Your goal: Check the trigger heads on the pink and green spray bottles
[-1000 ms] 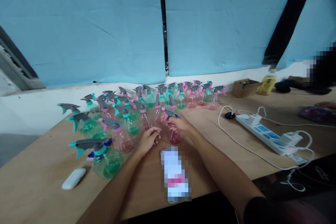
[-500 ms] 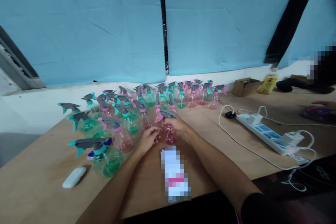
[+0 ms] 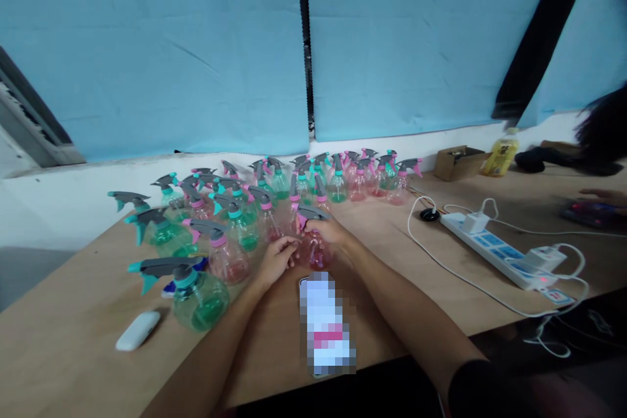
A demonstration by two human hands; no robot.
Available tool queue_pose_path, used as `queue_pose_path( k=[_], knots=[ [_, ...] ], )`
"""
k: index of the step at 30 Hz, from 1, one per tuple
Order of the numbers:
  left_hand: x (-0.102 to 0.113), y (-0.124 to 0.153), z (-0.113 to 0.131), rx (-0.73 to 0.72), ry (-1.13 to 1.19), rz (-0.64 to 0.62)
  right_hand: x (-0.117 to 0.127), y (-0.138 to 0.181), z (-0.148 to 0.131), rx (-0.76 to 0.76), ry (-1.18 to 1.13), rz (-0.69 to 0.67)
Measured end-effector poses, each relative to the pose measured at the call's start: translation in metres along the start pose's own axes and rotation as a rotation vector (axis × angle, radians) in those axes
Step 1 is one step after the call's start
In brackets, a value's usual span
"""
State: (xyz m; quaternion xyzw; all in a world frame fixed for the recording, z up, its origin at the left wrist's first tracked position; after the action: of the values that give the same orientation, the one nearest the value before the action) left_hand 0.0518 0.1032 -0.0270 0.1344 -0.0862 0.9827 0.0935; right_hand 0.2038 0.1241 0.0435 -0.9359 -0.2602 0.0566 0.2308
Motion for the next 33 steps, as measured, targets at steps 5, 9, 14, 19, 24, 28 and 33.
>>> queue_pose_path(
  k=[5, 9, 14, 19, 24, 28, 33],
  knots=[
    [0.000, -0.002, -0.002, -0.009, -0.013, -0.019, 0.001, 0.001, 0.001, -0.022, -0.022, -0.014],
    [0.000, -0.002, -0.004, -0.017, -0.012, -0.020, 0.002, 0.002, 0.008, -0.090, -0.048, 0.024],
    [0.000, -0.001, -0.003, -0.022, -0.004, -0.014, -0.002, 0.000, 0.000, -0.032, -0.044, -0.009],
    [-0.001, -0.002, -0.002, -0.023, 0.010, -0.015, 0.000, 0.001, 0.011, -0.084, -0.078, 0.031],
    [-0.001, 0.000, 0.000, -0.017, 0.002, -0.012, -0.002, 0.002, 0.011, -0.067, -0.069, 0.053],
    [0.000, 0.001, 0.002, -0.009, 0.004, 0.000, -0.004, 0.001, -0.002, 0.032, -0.060, 0.039],
    [0.001, 0.000, -0.001, -0.018, -0.009, -0.011, -0.004, 0.001, 0.003, 0.023, -0.036, 0.055]
  ],
)
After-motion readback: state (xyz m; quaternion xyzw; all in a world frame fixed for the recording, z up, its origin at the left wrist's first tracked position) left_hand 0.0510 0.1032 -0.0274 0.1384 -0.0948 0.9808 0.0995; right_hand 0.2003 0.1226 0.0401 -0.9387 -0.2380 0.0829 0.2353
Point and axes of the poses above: each hand's wrist, its own y-axis away from the middle knuckle, its own x-axis out of the back of the hand, z = x × y, the point moved 5 cm from there along -y, towards the middle knuckle, and after that the axes turned 2 degrees about -x, right-handed, at the moved point
